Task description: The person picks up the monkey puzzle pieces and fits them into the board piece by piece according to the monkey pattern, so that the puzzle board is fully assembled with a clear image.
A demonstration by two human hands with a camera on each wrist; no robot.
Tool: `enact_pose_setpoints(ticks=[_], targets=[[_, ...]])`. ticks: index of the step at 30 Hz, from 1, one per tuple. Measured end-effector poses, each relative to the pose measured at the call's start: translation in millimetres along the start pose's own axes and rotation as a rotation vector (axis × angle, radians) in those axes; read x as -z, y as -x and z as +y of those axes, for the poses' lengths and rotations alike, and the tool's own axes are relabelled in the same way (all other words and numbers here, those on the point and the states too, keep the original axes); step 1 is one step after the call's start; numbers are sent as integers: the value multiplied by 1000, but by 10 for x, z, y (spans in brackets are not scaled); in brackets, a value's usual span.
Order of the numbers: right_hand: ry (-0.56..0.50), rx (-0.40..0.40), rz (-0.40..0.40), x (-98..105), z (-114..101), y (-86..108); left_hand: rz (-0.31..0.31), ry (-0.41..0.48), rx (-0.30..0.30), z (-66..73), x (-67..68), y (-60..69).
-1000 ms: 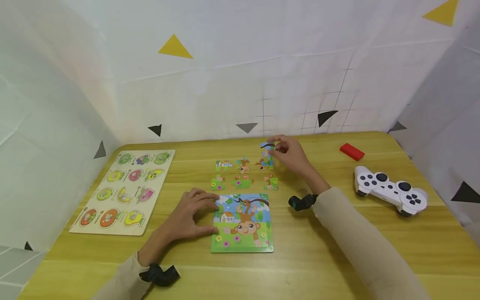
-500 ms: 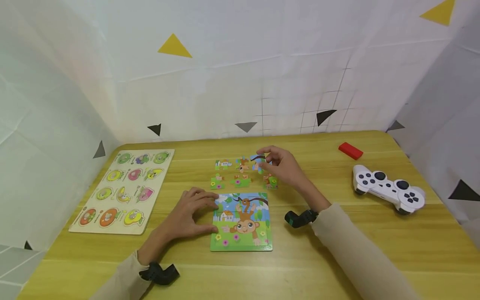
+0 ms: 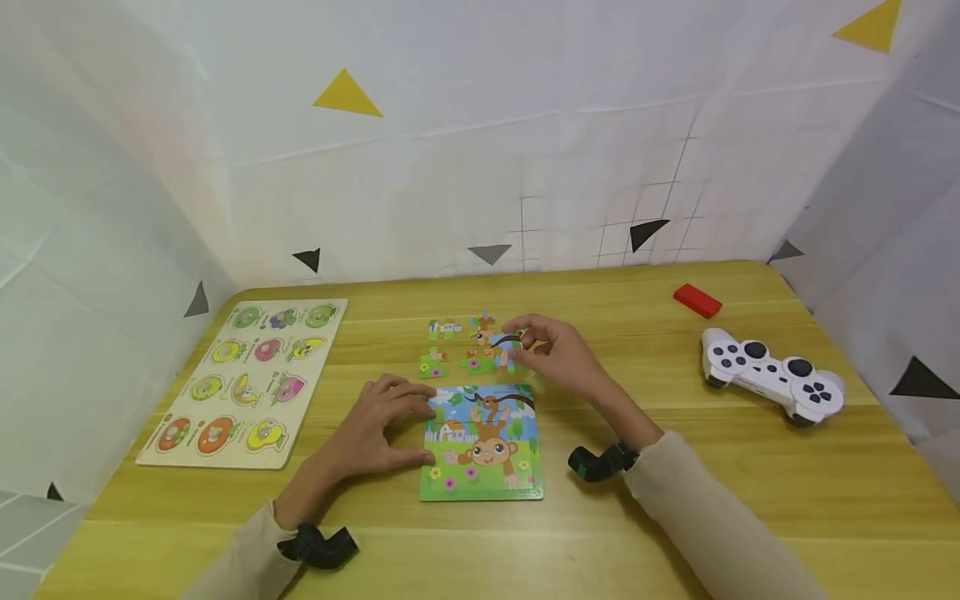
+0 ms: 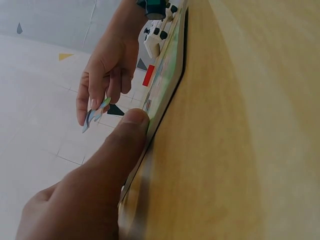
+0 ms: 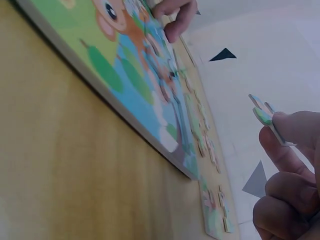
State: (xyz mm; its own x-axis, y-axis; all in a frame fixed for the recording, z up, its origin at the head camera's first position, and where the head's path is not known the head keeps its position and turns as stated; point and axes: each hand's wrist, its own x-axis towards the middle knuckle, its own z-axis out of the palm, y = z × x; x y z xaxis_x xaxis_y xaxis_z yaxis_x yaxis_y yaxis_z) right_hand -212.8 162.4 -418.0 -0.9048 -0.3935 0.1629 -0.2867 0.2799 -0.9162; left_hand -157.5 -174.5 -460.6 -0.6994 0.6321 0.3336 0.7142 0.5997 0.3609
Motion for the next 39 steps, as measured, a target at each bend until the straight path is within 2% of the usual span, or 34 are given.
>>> enact_pose_setpoints(ticks=[7,16,23,31,39], targets=[[20,-14,-44,-46,33,90,2,6,0,-3,0,-4],[32,51,-152,-73,68,200,0,21,4,-19,-14,16],[85,47,-216,-137,61,246,4,18,-3,-18,9,28],[194,28,-239,-169,79,274,5,28,-6,-11,2,24],[309,39,-220,-146,69,276,-3,30,5,-4,1,3]])
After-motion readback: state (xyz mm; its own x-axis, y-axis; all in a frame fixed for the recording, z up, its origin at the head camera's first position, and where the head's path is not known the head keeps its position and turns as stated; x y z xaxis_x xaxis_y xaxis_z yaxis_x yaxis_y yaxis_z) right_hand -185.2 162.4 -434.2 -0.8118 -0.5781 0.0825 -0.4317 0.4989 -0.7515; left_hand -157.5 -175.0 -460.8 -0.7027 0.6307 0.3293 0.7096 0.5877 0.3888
